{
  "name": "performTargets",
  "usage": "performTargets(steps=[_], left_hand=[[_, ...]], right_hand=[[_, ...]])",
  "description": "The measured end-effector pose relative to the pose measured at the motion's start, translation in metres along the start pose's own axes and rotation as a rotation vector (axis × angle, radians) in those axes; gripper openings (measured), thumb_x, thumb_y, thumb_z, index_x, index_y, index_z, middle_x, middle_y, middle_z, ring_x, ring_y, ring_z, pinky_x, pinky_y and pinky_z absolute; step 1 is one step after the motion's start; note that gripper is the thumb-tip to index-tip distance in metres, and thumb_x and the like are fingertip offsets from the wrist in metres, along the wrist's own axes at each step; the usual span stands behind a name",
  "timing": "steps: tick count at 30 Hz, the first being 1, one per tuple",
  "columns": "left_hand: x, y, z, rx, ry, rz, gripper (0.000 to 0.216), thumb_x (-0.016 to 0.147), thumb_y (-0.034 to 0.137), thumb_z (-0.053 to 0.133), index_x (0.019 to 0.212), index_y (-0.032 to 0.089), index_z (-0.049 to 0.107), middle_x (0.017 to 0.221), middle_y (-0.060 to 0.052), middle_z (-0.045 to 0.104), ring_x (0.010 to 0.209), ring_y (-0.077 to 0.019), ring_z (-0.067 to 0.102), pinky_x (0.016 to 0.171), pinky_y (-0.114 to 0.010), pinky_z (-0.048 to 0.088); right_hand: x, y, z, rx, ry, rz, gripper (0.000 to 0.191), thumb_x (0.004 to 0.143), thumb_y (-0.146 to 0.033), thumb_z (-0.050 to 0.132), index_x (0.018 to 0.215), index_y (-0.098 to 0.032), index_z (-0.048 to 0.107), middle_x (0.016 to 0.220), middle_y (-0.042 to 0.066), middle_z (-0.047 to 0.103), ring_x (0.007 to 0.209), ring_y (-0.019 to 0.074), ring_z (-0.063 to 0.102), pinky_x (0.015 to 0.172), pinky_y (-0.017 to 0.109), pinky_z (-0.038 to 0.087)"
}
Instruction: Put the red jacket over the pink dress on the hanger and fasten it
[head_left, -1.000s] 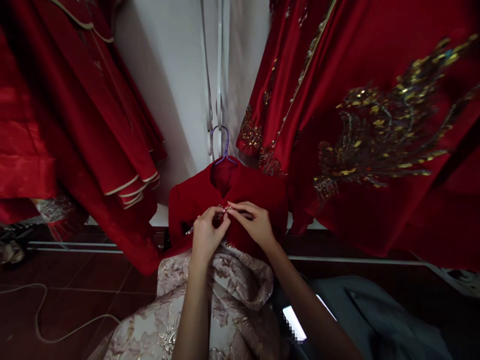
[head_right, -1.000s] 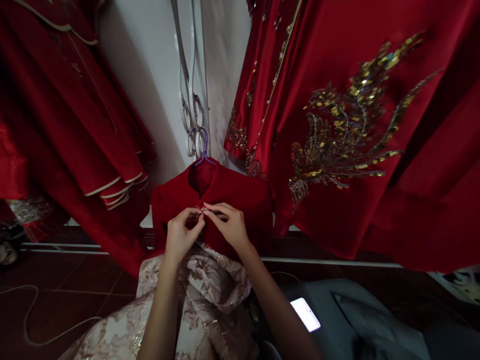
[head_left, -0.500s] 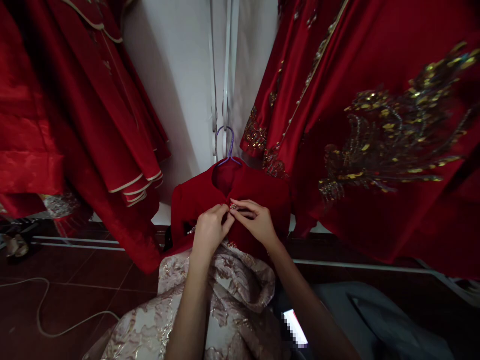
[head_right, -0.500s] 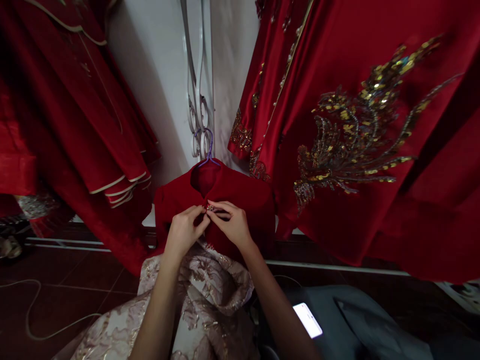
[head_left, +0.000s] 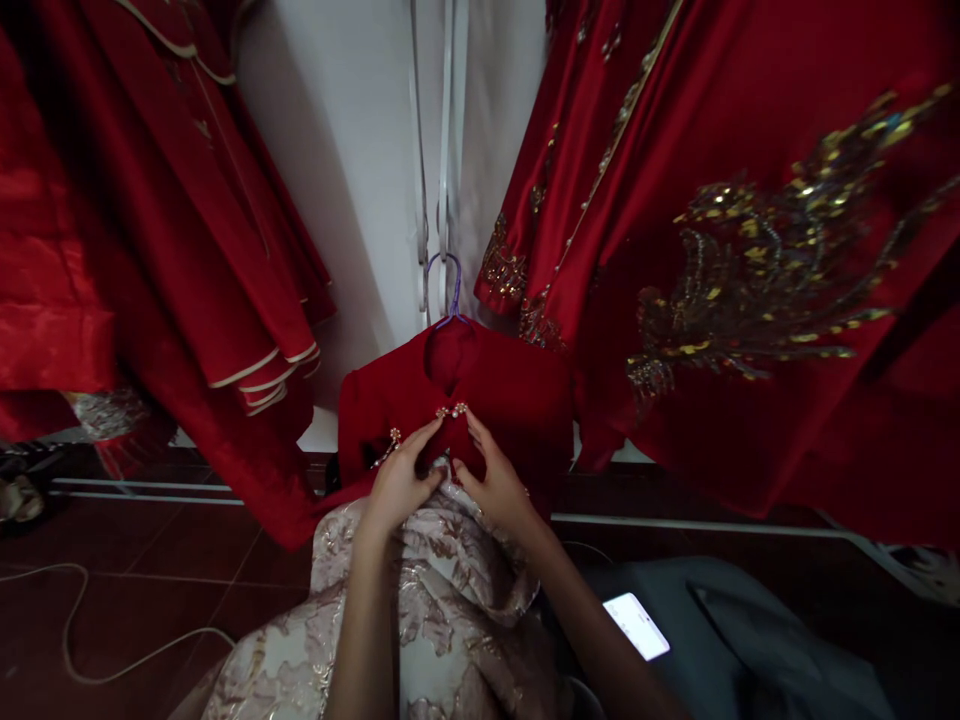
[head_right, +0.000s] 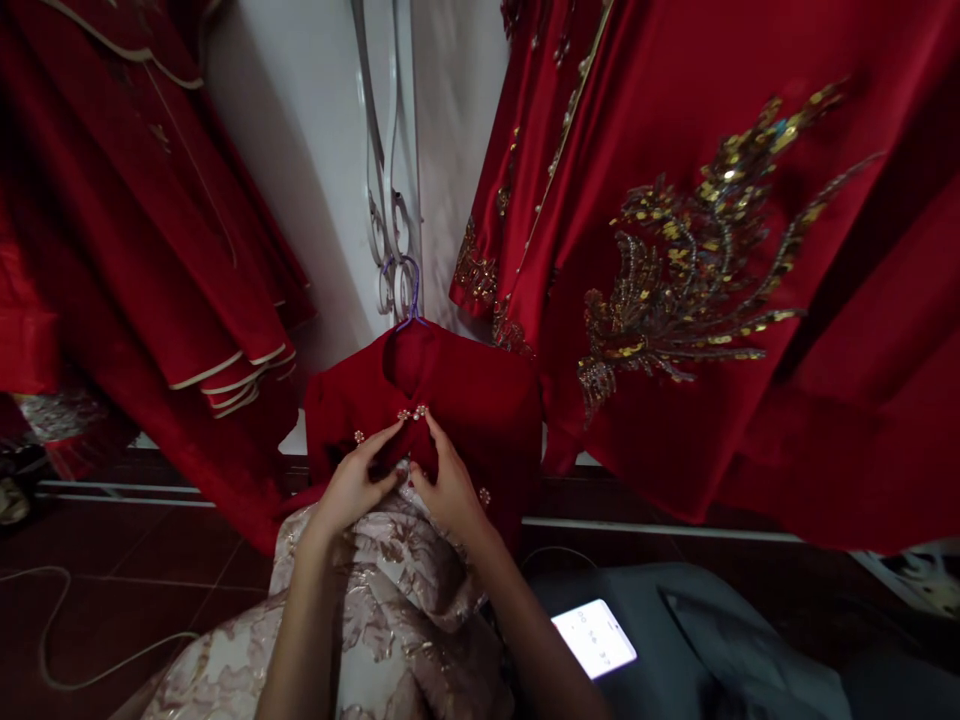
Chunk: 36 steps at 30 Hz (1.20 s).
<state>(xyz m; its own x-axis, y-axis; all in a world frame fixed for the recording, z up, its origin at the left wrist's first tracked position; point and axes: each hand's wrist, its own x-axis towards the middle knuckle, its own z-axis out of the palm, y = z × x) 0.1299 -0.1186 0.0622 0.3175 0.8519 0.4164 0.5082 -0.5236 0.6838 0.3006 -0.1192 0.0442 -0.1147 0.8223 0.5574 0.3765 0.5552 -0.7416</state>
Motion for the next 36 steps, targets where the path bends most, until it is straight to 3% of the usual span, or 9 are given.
performTargets(steps=[4, 11, 15, 21, 23, 27, 28, 32, 36], left_hand=[[-0.018, -0.023, -0.021, -0.001, -0.027, -0.067, 0.045, 0.073, 0.023, 0.062, 0.117, 0.026, 0.054, 0.115, -0.004, 0.058, 0.103, -0.0176, 0.056, 0.092, -0.034, 0.044], [-0.026, -0.043, -0.030, 0.156, 0.001, -0.155, 0.018, 0.074, 0.026, 0.059, 0.091, 0.020, 0.060, 0.091, -0.003, 0.060, 0.086, -0.0162, 0.057, 0.081, -0.030, 0.044], [-0.029, -0.032, -0.036, 0.145, 0.007, -0.199, 0.015, 0.081, 0.033, 0.052, 0.083, 0.020, 0.059, 0.079, 0.000, 0.061, 0.072, -0.0141, 0.057, 0.070, -0.025, 0.043], [-0.038, 0.002, -0.057, -0.018, 0.108, -0.168, 0.015, 0.083, 0.033, 0.048, 0.081, 0.019, 0.052, 0.074, 0.002, 0.055, 0.069, -0.0110, 0.051, 0.065, -0.020, 0.040], [-0.033, 0.009, -0.047, -0.074, 0.073, -0.113, 0.012, 0.084, 0.029, 0.046, 0.080, 0.018, 0.050, 0.074, 0.002, 0.053, 0.071, -0.0105, 0.050, 0.067, -0.020, 0.040], [-0.014, 0.011, 0.006, -0.096, -0.265, -0.012, 0.010, 0.077, 0.023, 0.051, 0.085, 0.018, 0.053, 0.079, 0.001, 0.054, 0.072, -0.0112, 0.051, 0.069, -0.022, 0.043], [-0.009, 0.009, 0.021, -0.062, -0.272, -0.029, 0.014, 0.075, 0.023, 0.054, 0.088, 0.017, 0.054, 0.082, 0.000, 0.055, 0.073, -0.0123, 0.053, 0.071, -0.024, 0.044], [0.007, 0.000, 0.061, 0.027, -0.066, -0.092, 0.033, 0.074, 0.024, 0.057, 0.106, 0.016, 0.053, 0.106, -0.009, 0.054, 0.097, -0.0204, 0.055, 0.086, -0.035, 0.044], [0.006, -0.003, 0.057, -0.088, -0.112, -0.025, 0.035, 0.073, 0.017, 0.056, 0.108, 0.015, 0.057, 0.112, -0.012, 0.059, 0.106, -0.0227, 0.054, 0.093, -0.038, 0.043]], right_hand=[[-0.017, -0.015, -0.012, -0.164, 0.055, 0.025, 0.045, 0.074, -0.016, 0.054, 0.119, -0.022, 0.051, 0.120, 0.009, 0.053, 0.110, 0.0214, 0.051, 0.094, 0.038, 0.043], [-0.032, -0.003, 0.000, -0.238, -0.086, 0.167, 0.034, 0.067, -0.022, 0.063, 0.099, -0.021, 0.052, 0.083, 0.002, 0.055, 0.070, 0.0154, 0.054, 0.066, 0.029, 0.046], [-0.027, 0.005, -0.004, -0.131, -0.065, 0.211, 0.019, 0.075, -0.033, 0.059, 0.082, -0.021, 0.047, 0.064, -0.004, 0.049, 0.056, 0.0119, 0.049, 0.055, 0.024, 0.041], [-0.004, 0.003, -0.052, 0.078, 0.088, 0.301, 0.028, 0.069, -0.041, 0.065, 0.073, -0.021, 0.046, 0.061, -0.005, 0.047, 0.053, 0.0100, 0.046, 0.047, 0.020, 0.038], [0.001, -0.007, -0.068, 0.193, 0.123, 0.389, 0.031, 0.067, -0.043, 0.067, 0.074, -0.022, 0.045, 0.056, -0.008, 0.041, 0.044, 0.0067, 0.037, 0.038, 0.018, 0.030], [0.008, -0.037, -0.081, 0.375, 0.104, 0.452, 0.034, 0.066, -0.041, 0.069, 0.081, -0.023, 0.044, 0.058, -0.010, 0.038, 0.036, 0.0022, 0.022, 0.031, 0.016, 0.016], [0.009, -0.044, -0.080, 0.405, 0.086, 0.424, 0.034, 0.066, -0.039, 0.070, 0.082, -0.023, 0.045, 0.062, -0.009, 0.042, 0.036, 0.0020, 0.025, 0.031, 0.015, 0.017], [0.019, -0.059, -0.051, 0.447, 0.001, 0.218, 0.032, 0.064, -0.029, 0.071, 0.087, -0.022, 0.051, 0.079, -0.002, 0.054, 0.057, 0.0073, 0.050, 0.047, 0.017, 0.040], [0.031, -0.045, 0.000, 0.306, -0.065, 0.131, 0.021, 0.072, -0.025, 0.063, 0.092, -0.021, 0.059, 0.082, 0.000, 0.057, 0.063, 0.0095, 0.052, 0.055, 0.020, 0.045]])
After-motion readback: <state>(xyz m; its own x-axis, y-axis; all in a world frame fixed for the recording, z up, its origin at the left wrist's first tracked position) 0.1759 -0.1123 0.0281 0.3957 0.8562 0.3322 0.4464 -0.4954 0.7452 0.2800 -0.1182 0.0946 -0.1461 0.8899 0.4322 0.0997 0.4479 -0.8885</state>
